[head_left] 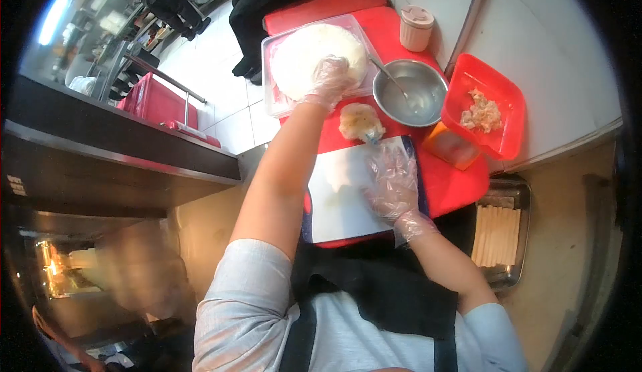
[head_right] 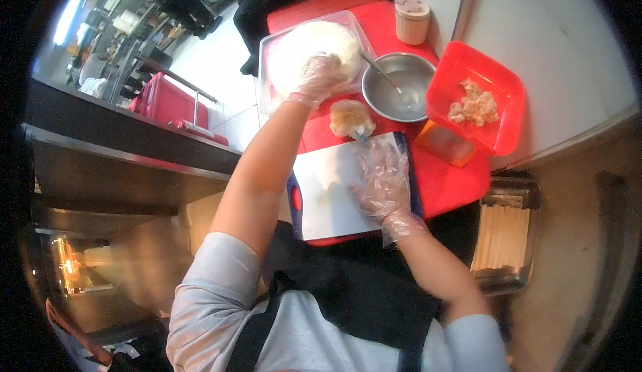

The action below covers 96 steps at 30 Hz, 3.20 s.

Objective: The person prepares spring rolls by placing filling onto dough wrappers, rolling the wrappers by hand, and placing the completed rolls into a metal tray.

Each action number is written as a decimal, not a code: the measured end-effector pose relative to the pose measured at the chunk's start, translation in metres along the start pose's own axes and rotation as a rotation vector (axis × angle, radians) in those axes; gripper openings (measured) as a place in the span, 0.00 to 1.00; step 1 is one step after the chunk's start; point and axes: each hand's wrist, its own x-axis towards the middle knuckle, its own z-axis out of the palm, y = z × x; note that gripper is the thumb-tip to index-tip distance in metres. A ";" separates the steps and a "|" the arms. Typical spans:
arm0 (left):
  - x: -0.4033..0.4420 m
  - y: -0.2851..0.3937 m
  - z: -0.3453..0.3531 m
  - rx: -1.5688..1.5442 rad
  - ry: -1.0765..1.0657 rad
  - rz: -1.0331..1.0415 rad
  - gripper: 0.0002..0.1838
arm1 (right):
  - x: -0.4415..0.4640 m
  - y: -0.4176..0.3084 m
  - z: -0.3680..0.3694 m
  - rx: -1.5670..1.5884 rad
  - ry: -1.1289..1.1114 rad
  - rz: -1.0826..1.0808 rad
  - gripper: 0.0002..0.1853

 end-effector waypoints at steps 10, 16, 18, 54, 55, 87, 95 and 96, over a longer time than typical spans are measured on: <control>0.040 0.026 0.049 0.357 -0.015 -0.040 0.21 | 0.004 0.002 -0.002 0.006 0.025 -0.023 0.40; 0.041 0.009 0.054 0.383 -0.013 0.041 0.18 | 0.004 0.002 -0.001 -0.001 0.033 -0.030 0.40; 0.030 0.019 0.029 0.304 -0.064 -0.036 0.19 | 0.003 0.001 0.002 -0.032 0.031 -0.024 0.40; -0.018 -0.051 0.001 -1.510 0.111 -0.517 0.22 | 0.263 -0.011 -0.036 0.547 0.430 0.130 0.18; -0.018 -0.052 0.003 -1.560 0.124 -0.513 0.21 | 0.266 -0.010 -0.033 0.506 0.443 0.147 0.19; -0.022 -0.029 -0.024 -0.722 0.054 -0.361 0.19 | 0.257 -0.028 -0.041 0.282 0.377 0.257 0.26; -0.029 -0.061 -0.044 -0.730 -0.024 -0.162 0.28 | 0.272 -0.006 -0.043 0.326 0.448 0.034 0.24; -0.025 -0.081 -0.043 -0.896 -0.007 -0.054 0.25 | 0.276 -0.007 -0.054 0.525 0.453 0.042 0.22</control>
